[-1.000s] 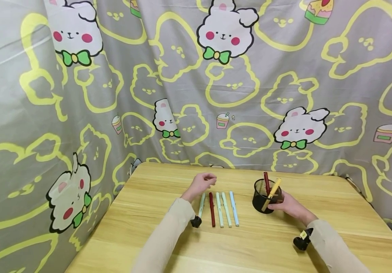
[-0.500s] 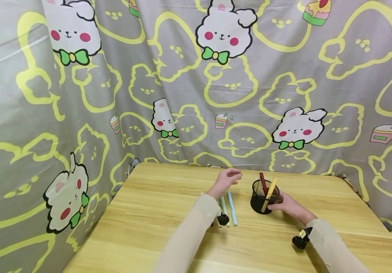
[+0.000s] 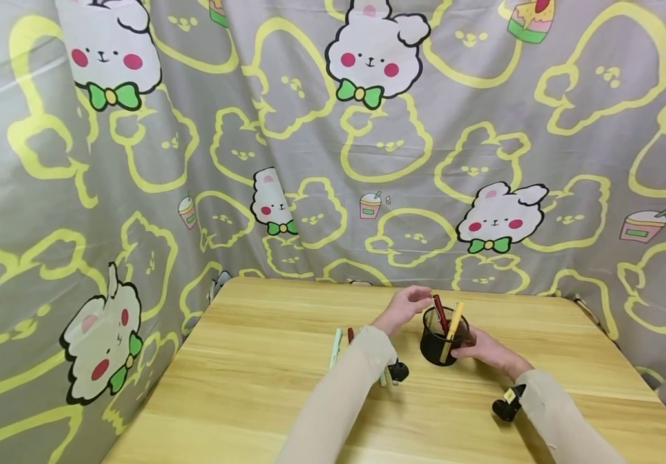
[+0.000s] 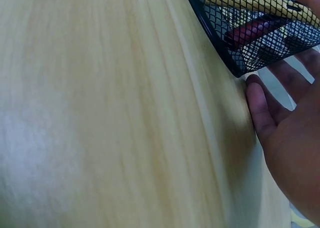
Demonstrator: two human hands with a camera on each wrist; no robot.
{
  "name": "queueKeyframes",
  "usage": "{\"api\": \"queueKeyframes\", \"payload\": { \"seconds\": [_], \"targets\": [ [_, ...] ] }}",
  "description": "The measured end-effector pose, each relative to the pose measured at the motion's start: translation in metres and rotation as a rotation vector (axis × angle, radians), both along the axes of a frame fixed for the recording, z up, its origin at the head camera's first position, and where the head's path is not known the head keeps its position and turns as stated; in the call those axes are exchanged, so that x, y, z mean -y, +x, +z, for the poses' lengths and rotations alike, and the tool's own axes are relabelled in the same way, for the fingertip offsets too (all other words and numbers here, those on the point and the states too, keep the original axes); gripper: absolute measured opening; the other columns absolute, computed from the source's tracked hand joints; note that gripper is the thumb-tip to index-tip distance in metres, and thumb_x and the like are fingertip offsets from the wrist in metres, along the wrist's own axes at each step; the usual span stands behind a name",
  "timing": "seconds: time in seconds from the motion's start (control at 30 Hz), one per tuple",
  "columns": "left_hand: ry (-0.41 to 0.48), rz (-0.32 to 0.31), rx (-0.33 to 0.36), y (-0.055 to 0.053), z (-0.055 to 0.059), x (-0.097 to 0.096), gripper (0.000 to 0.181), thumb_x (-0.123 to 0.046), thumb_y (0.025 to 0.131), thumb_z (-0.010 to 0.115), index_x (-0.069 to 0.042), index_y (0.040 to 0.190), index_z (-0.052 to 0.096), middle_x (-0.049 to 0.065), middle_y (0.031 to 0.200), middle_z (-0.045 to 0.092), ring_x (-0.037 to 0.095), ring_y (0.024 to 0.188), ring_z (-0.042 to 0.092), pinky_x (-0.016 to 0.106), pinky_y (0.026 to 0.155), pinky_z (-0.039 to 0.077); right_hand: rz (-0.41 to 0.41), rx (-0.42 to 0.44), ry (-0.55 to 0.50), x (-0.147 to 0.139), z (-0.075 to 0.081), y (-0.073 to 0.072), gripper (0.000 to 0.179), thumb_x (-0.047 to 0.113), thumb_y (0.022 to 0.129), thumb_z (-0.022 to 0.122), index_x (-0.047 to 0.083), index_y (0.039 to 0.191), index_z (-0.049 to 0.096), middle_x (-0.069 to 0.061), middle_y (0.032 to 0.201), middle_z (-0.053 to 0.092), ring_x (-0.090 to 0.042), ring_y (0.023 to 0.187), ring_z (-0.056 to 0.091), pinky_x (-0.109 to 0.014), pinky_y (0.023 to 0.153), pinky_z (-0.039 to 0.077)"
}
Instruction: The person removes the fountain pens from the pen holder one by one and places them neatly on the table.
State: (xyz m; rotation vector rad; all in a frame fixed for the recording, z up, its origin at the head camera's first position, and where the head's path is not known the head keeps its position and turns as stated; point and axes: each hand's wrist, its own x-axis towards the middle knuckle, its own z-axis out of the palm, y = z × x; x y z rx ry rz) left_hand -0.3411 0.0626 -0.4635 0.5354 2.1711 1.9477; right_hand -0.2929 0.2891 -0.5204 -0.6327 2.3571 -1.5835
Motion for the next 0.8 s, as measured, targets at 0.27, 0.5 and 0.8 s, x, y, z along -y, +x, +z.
{"api": "queueKeyframes", "payload": {
  "seconds": [0.27,0.5,0.8],
  "targets": [
    [-0.034,-0.011,-0.009,-0.001,0.003,-0.008,0.026,-0.013,0.093,0.062,-0.012,0.119,0.065,-0.001,0.111,0.065,0.010,0.101,0.058,0.026,0.082,0.049,0.017,-0.002,-0.012,-0.001,-0.001,0.000,0.066,0.007,0.083,0.069,-0.016,0.134,0.034,-0.030,0.123,0.052,-0.022,0.106,0.056,-0.019,0.088,0.040],
    [-0.079,-0.022,-0.034,0.001,0.003,-0.012,0.024,-0.013,0.092,0.063,-0.013,0.116,0.066,-0.002,0.107,0.066,0.009,0.100,0.059,0.026,0.084,0.048,0.019,0.000,-0.022,0.000,-0.005,-0.001,0.066,0.007,0.084,0.069,-0.016,0.135,0.034,-0.030,0.125,0.051,-0.014,0.104,0.056,-0.018,0.088,0.041],
    [-0.087,0.060,-0.089,-0.001,-0.002,-0.014,0.021,-0.007,0.088,0.067,-0.012,0.107,0.070,-0.006,0.092,0.067,0.004,0.085,0.059,0.021,0.075,0.048,0.041,-0.009,-0.044,-0.001,-0.005,-0.003,0.066,0.006,0.085,0.067,-0.014,0.137,0.032,-0.028,0.126,0.051,-0.009,0.104,0.057,-0.018,0.088,0.042]
  ]
}}
